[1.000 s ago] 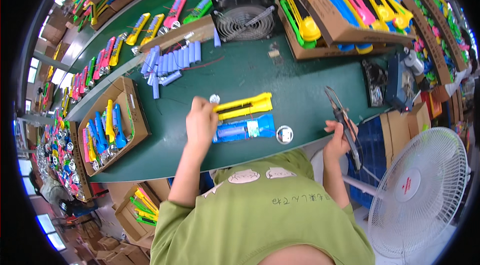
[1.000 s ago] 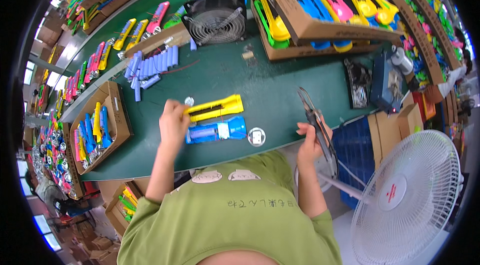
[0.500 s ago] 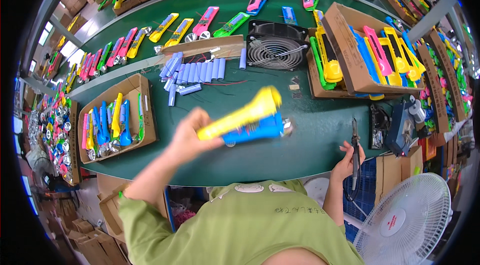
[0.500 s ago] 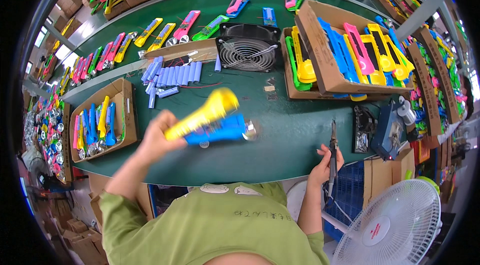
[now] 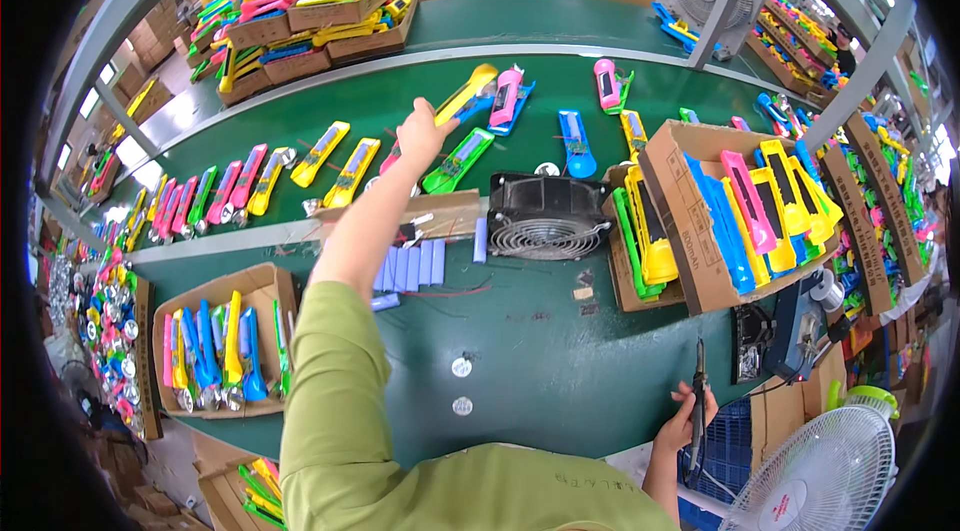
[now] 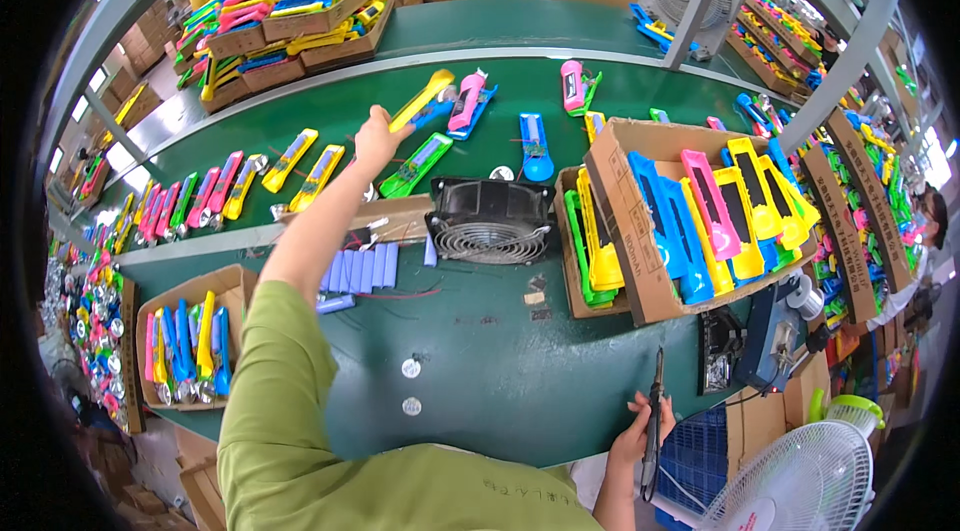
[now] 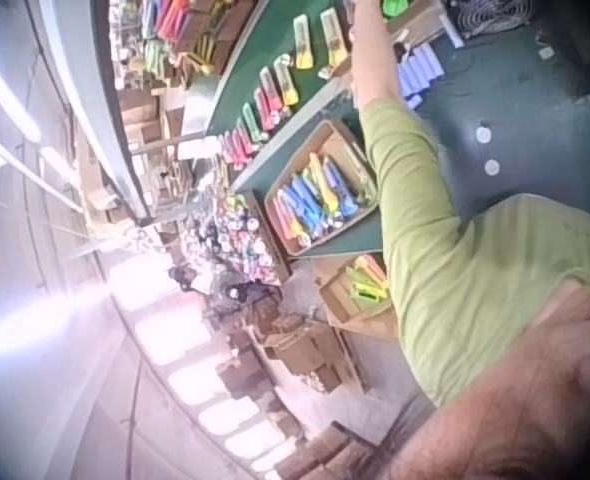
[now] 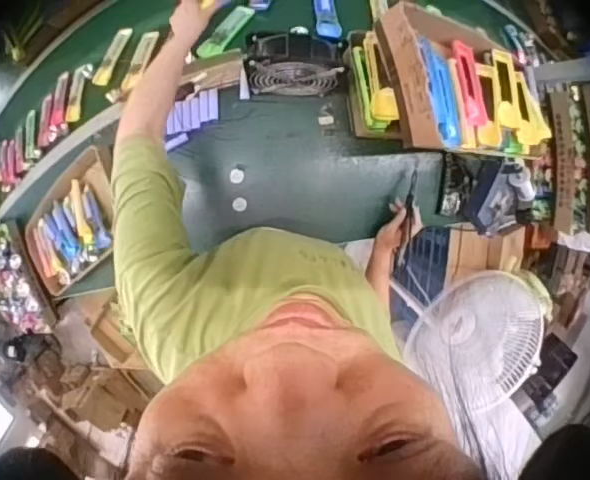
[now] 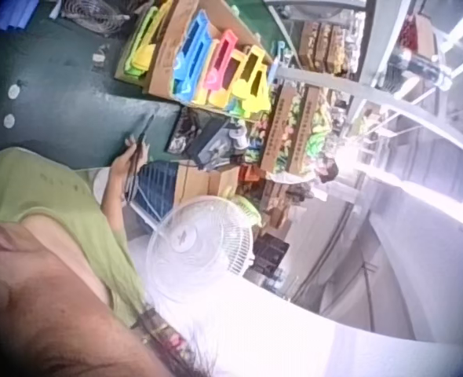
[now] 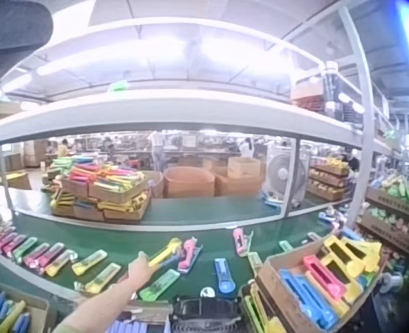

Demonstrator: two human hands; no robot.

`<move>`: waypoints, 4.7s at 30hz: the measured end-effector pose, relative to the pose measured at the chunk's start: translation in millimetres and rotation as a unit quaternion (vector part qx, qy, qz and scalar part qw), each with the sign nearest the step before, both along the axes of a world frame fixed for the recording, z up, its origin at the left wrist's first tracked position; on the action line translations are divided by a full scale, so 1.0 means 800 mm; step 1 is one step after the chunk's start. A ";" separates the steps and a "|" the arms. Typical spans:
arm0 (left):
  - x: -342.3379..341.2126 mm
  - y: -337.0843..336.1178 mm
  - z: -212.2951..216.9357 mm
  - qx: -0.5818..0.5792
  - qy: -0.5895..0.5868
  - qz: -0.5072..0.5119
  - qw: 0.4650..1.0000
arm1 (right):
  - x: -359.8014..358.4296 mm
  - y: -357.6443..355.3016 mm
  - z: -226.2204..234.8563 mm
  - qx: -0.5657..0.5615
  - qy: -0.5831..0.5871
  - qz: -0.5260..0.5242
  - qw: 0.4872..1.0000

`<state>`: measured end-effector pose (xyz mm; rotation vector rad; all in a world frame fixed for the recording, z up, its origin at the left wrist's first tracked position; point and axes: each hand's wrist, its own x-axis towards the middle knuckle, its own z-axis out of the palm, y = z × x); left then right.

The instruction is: The person solders internal components inside flashlight casings using a soldering iron, fits the plastic parts together by hand, and places the assembled flashlights onto the conveyor track.

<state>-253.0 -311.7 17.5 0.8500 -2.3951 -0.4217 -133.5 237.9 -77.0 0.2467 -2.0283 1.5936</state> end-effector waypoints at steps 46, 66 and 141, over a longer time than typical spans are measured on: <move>0.395 0.354 0.001 -0.132 0.080 -0.087 0.984 | -0.229 0.115 0.280 0.172 0.234 -0.039 0.956; 0.362 0.385 -0.017 0.513 0.209 -0.167 0.816 | 0.038 -0.062 0.045 0.061 -0.160 0.364 0.915; 0.335 0.379 -0.005 0.029 -0.044 -0.460 0.886 | 0.050 -0.053 0.066 0.138 -0.122 0.397 0.899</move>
